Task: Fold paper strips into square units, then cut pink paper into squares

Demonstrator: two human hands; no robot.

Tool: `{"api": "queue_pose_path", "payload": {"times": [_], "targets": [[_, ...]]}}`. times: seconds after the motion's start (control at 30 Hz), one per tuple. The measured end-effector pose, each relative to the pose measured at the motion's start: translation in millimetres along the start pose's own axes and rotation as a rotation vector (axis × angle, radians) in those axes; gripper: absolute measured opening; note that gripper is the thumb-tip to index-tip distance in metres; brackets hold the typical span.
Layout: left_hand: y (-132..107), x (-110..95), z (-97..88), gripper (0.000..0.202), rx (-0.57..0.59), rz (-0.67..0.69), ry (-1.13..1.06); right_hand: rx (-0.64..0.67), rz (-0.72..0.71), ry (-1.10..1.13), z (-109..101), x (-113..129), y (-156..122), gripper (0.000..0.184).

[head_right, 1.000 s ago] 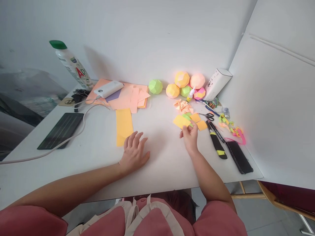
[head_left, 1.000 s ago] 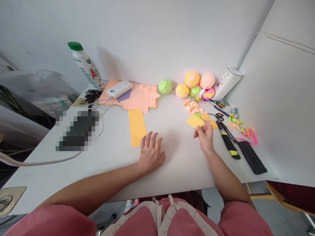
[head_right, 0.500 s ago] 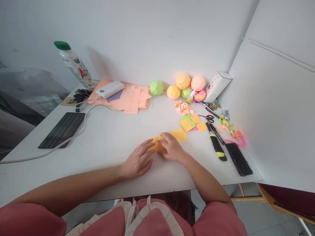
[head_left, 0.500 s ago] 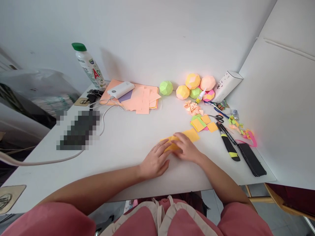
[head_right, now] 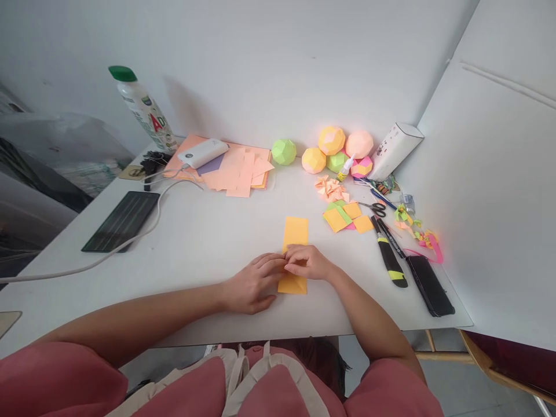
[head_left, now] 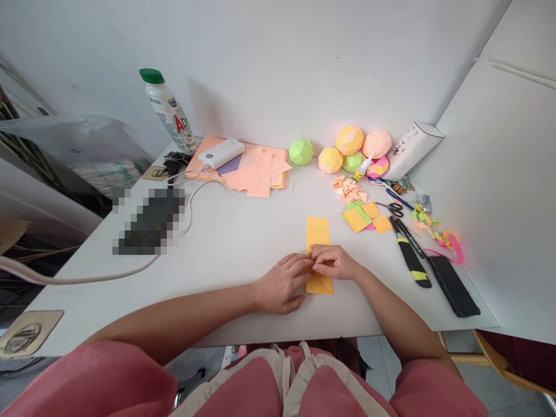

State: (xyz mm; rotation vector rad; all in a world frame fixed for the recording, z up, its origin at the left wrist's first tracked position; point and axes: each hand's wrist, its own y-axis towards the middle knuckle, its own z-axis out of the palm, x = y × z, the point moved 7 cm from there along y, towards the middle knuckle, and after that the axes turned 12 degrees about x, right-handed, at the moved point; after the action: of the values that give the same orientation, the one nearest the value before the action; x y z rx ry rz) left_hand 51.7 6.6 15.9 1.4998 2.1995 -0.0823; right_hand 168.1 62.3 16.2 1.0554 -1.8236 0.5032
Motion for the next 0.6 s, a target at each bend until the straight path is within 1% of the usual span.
{"api": "queue_pose_path", "payload": {"times": [0.07,0.23,0.33,0.37,0.43,0.5,0.6], "targets": [[0,0,-0.8,0.047,-0.023,0.011,0.002,-0.023,0.012,0.054,-1,-2,0,0.021],[-2,1,-4.5,0.036,-0.128,0.002,0.016,-0.099,0.086,0.260,0,-8,-1,0.020],[-3,3,-6.4,0.016,-0.159,-0.007,-0.010,-0.089,0.120,0.276,5,-8,0,0.026],[-3,4,-7.1,0.013,-0.168,-0.012,-0.032,-0.079,0.128,0.267,7,-7,0,0.028],[-4,8,-7.9,0.015,-0.180,-0.042,-0.105,-0.055,0.140,0.270,9,-6,1,0.031],[-5,14,-7.6,0.017,-0.183,-0.104,-0.180,-0.041,0.151,0.305,11,-6,2,0.033],[-8,21,-6.8,0.023,-0.184,-0.221,-0.233,-0.056,0.163,0.365,9,-7,0,0.045]]}}
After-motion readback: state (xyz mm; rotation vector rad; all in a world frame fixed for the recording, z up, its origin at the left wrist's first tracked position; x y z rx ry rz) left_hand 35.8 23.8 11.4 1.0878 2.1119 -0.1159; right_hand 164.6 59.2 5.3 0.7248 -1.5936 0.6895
